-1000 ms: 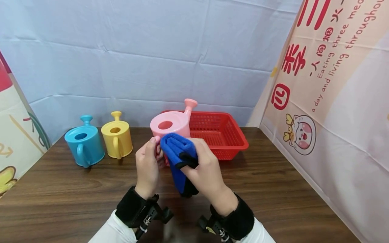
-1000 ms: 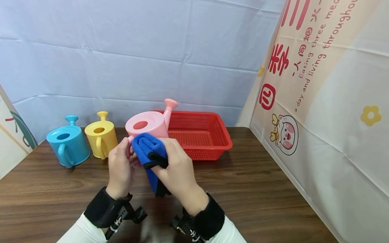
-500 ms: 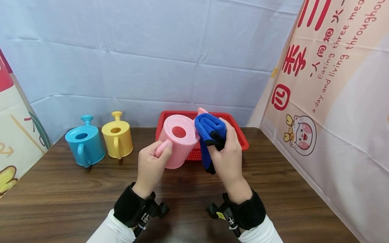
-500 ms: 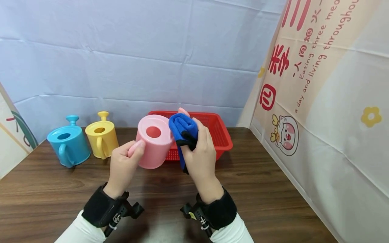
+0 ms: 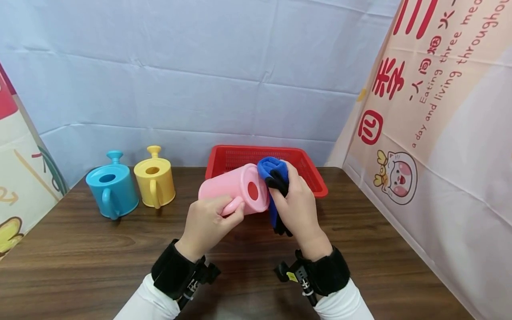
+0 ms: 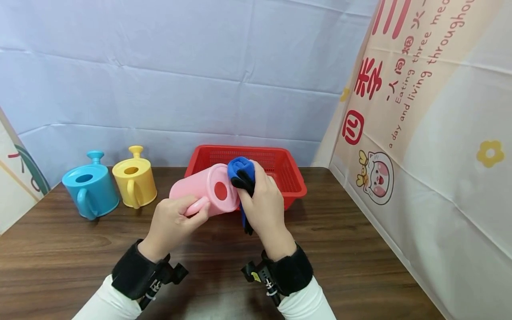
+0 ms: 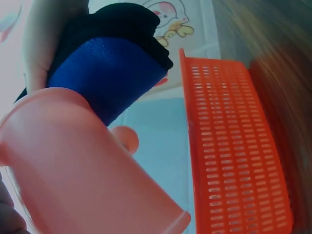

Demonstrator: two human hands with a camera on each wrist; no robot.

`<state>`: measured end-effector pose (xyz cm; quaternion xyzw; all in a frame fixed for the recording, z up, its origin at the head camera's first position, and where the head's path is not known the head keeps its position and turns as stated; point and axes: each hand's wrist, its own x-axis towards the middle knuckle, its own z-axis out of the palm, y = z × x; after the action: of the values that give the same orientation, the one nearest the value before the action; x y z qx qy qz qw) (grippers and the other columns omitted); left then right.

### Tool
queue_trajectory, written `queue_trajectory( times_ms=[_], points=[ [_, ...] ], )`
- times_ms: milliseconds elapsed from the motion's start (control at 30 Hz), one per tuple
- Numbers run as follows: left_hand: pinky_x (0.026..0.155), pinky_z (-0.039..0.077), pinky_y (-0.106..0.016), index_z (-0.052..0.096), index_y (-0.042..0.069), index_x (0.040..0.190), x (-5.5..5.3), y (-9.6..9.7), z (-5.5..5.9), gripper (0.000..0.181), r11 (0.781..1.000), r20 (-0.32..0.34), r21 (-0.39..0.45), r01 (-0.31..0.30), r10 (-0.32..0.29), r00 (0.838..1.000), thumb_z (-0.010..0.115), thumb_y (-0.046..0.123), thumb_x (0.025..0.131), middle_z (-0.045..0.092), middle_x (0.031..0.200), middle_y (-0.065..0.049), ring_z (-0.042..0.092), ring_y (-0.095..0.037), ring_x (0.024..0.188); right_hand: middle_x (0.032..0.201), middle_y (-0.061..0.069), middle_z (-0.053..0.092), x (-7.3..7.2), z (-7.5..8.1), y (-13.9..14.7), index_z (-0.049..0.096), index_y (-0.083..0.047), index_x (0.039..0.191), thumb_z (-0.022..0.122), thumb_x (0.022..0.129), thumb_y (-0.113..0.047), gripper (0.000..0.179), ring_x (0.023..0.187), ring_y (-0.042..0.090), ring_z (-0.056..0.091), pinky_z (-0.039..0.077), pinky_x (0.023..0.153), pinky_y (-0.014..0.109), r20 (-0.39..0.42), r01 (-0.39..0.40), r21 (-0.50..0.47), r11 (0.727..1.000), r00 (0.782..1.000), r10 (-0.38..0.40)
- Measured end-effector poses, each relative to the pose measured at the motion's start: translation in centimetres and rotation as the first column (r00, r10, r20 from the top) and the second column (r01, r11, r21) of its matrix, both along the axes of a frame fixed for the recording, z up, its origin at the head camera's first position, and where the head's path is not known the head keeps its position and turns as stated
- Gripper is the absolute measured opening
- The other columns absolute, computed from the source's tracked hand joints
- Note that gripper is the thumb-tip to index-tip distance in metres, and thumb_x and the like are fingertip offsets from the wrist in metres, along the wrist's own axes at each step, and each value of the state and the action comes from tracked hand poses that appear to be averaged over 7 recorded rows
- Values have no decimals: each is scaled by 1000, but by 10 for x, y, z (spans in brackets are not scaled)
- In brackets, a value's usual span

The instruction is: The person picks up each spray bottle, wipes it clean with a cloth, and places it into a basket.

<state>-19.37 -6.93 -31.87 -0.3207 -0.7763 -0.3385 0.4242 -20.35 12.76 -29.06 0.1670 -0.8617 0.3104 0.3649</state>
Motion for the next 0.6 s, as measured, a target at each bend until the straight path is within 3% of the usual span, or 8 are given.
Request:
queue_trajectory(
  times_ms=[167,333,600],
  points=[
    [41,25,-18,38,17,56,-2,0,-1,35,998,-80,-40,-45,41,996,64,21,78,32,50,8,24,-2,45,111,16,61,5,0,-6,45,-2,130,72,80,-13,58,92,28,59,50,80,45,-96,-17,25,1000,995,20],
    [40,20,-19,36,17,56,-5,2,-3,35,991,-128,-89,-95,83,988,63,22,78,27,50,7,20,-3,44,115,14,61,13,0,-14,45,-3,133,74,79,-13,62,96,26,59,50,82,43,-201,-143,66,988,968,153],
    [42,39,-22,46,15,61,-7,1,-7,27,988,-100,-111,-107,96,990,68,18,75,38,50,6,36,-8,43,110,14,62,27,3,-23,49,0,128,75,76,-13,59,94,24,59,50,82,41,-294,-262,104,960,914,281]
  ],
)
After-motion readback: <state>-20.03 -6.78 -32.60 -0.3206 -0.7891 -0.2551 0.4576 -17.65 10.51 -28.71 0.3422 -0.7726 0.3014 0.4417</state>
